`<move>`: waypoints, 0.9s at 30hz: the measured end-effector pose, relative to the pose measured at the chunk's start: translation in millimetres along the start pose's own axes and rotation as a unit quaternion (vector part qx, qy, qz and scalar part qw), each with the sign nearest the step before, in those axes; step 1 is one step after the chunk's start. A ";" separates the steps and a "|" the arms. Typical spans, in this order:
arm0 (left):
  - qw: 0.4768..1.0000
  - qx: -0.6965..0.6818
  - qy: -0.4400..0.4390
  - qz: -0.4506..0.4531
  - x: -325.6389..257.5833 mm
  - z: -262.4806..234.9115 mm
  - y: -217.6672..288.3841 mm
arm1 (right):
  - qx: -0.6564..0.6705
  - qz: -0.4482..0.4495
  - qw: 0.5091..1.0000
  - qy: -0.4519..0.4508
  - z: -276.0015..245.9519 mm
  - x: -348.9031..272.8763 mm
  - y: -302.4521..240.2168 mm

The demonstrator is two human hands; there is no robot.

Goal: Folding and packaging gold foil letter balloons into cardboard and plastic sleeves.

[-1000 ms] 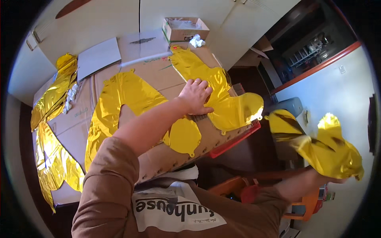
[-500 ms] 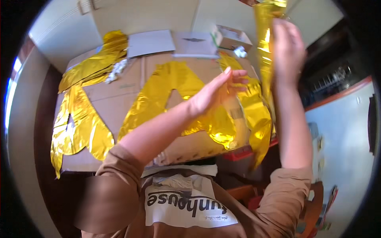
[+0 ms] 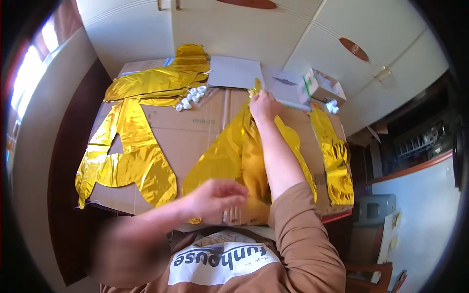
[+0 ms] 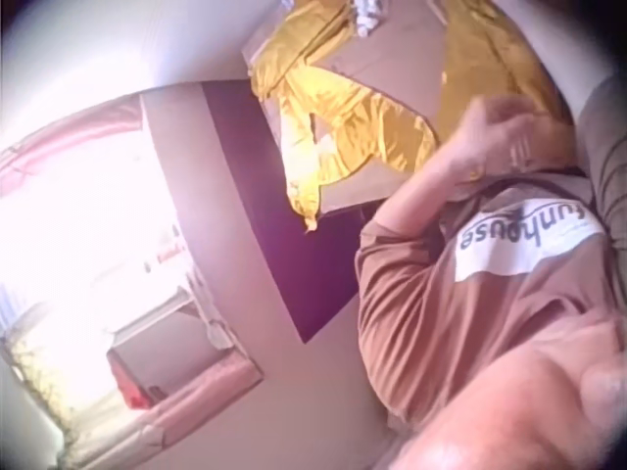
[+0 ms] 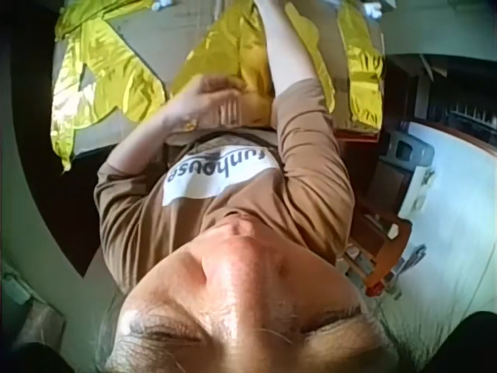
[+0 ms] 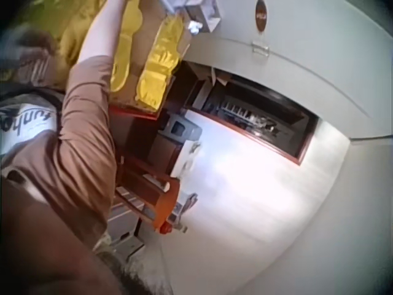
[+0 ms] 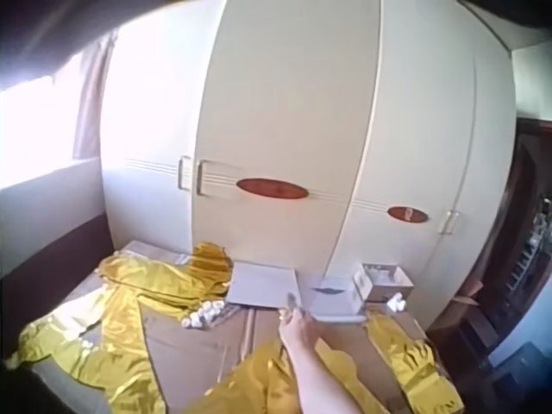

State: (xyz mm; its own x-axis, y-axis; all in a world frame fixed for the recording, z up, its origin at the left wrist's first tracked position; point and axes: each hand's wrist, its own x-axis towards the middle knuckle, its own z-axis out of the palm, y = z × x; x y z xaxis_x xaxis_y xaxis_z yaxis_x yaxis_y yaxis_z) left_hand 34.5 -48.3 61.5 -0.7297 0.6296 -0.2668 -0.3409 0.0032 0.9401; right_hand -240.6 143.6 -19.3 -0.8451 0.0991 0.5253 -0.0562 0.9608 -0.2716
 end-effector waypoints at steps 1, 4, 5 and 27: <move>0.997 0.061 0.017 0.048 0.9 -22.3 0.7 | -0.006 0.014 1.000 -0.010 2.7 0.0 2.6; 0.907 0.284 0.285 0.125 30.1 -110.4 20.0 | -0.017 0.059 0.997 -0.055 3.3 5.5 6.9; 0.839 0.391 0.354 0.136 44.2 -141.5 38.2 | -0.026 0.080 0.993 -0.077 1.7 8.3 8.5; 0.623 0.677 0.379 0.096 219.1 -336.6 67.9 | 0.012 -0.132 0.991 -0.025 -24.2 -19.2 -11.7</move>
State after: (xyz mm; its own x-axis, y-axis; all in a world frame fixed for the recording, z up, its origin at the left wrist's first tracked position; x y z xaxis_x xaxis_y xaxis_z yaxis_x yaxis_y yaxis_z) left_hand -348.1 -171.6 -4.5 -0.9253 0.1731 0.3373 0.2345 0.9604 0.1503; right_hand -210.9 136.7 -6.7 -0.8247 -0.1675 0.5402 -0.2903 0.9451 -0.1501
